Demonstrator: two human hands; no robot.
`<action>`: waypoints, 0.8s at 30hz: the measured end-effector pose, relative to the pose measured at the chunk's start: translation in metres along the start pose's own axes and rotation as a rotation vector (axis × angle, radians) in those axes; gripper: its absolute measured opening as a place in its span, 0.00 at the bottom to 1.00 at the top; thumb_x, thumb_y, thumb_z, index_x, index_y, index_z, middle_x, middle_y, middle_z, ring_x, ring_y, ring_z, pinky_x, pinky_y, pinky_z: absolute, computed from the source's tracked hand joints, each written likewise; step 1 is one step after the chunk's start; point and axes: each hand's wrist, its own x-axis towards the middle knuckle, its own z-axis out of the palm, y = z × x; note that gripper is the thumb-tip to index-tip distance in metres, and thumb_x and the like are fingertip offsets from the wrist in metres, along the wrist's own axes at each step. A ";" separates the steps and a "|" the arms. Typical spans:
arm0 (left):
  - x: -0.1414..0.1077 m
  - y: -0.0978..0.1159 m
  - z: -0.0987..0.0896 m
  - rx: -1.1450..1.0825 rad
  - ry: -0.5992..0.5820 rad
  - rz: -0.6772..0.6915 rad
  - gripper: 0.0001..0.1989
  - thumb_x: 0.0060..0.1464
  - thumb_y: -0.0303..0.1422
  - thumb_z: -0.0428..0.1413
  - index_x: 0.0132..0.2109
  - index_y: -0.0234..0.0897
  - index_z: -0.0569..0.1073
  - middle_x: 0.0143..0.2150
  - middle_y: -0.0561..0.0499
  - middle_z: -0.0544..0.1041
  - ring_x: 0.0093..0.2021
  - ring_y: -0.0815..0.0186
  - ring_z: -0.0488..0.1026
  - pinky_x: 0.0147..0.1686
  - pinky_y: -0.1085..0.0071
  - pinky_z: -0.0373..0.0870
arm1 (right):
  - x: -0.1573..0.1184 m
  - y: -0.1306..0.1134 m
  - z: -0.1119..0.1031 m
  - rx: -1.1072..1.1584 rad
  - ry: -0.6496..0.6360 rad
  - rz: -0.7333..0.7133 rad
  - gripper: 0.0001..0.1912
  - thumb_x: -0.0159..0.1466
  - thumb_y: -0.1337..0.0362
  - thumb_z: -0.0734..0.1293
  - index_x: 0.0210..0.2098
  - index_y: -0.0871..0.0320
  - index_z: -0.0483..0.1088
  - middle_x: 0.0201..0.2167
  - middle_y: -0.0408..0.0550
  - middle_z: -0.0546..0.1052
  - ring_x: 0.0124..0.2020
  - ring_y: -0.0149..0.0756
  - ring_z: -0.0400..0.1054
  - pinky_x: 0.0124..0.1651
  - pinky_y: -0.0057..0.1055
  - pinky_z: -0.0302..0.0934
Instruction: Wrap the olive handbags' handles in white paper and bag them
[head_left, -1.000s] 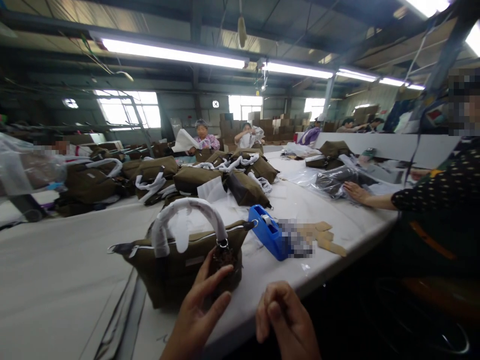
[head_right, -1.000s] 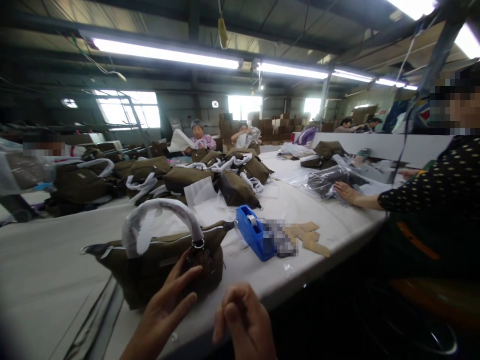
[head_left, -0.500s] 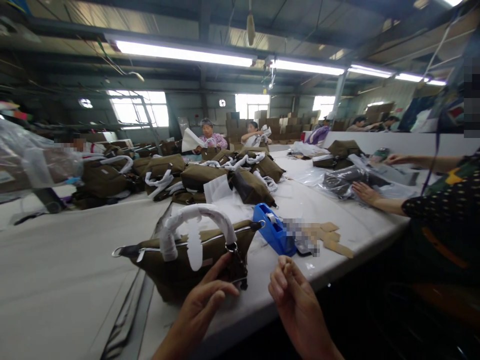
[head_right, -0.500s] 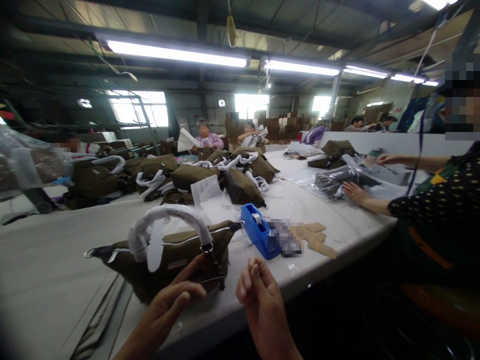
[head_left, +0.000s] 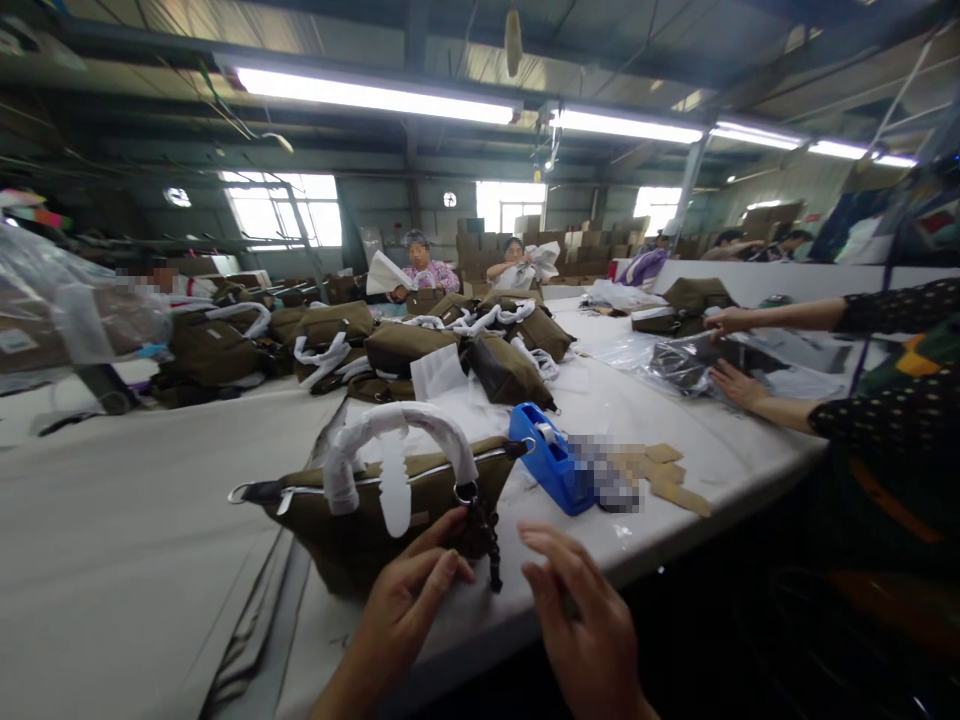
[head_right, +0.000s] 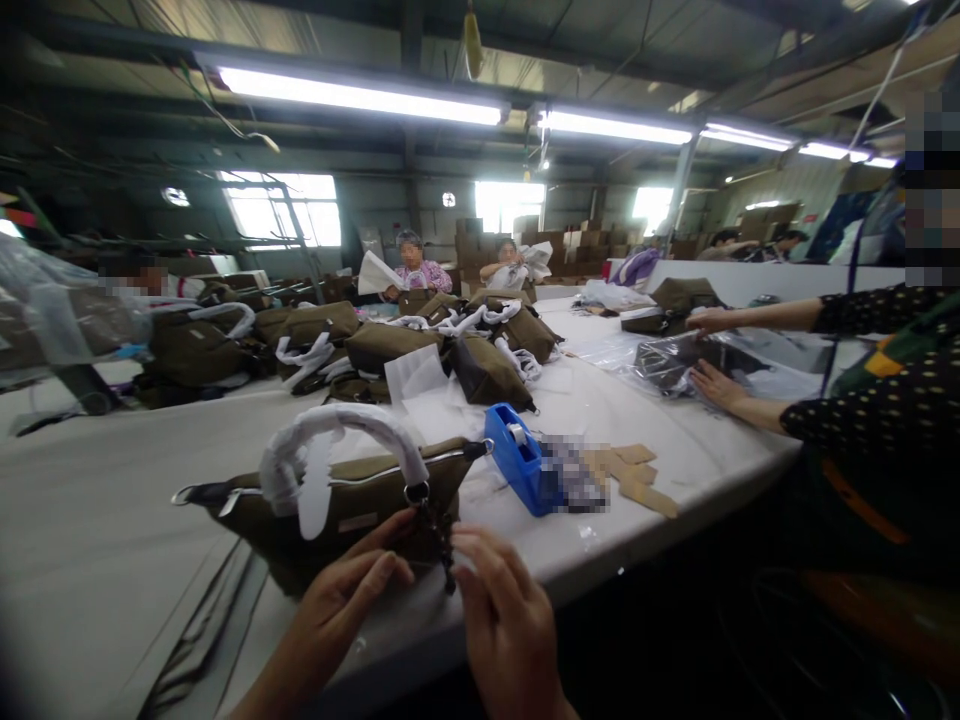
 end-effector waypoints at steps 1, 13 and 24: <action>0.000 0.000 0.000 0.008 -0.007 0.004 0.21 0.65 0.47 0.49 0.35 0.43 0.82 0.69 0.48 0.67 0.67 0.48 0.65 0.68 0.54 0.57 | -0.001 -0.002 0.005 0.003 -0.076 -0.041 0.16 0.69 0.67 0.66 0.54 0.46 0.72 0.50 0.46 0.81 0.49 0.39 0.77 0.51 0.31 0.71; 0.000 -0.010 0.009 -0.189 0.225 -0.023 0.20 0.64 0.49 0.53 0.52 0.43 0.78 0.57 0.46 0.79 0.56 0.53 0.77 0.57 0.61 0.74 | 0.013 0.020 0.022 0.050 -0.102 0.213 0.09 0.71 0.60 0.64 0.39 0.52 0.75 0.38 0.46 0.79 0.40 0.37 0.75 0.41 0.28 0.69; 0.011 -0.004 0.045 0.502 0.483 0.040 0.25 0.62 0.42 0.55 0.63 0.43 0.67 0.54 0.46 0.80 0.49 0.52 0.80 0.44 0.60 0.77 | 0.006 0.029 0.036 0.216 -0.204 0.323 0.08 0.68 0.62 0.65 0.38 0.54 0.77 0.45 0.51 0.77 0.47 0.40 0.73 0.49 0.31 0.69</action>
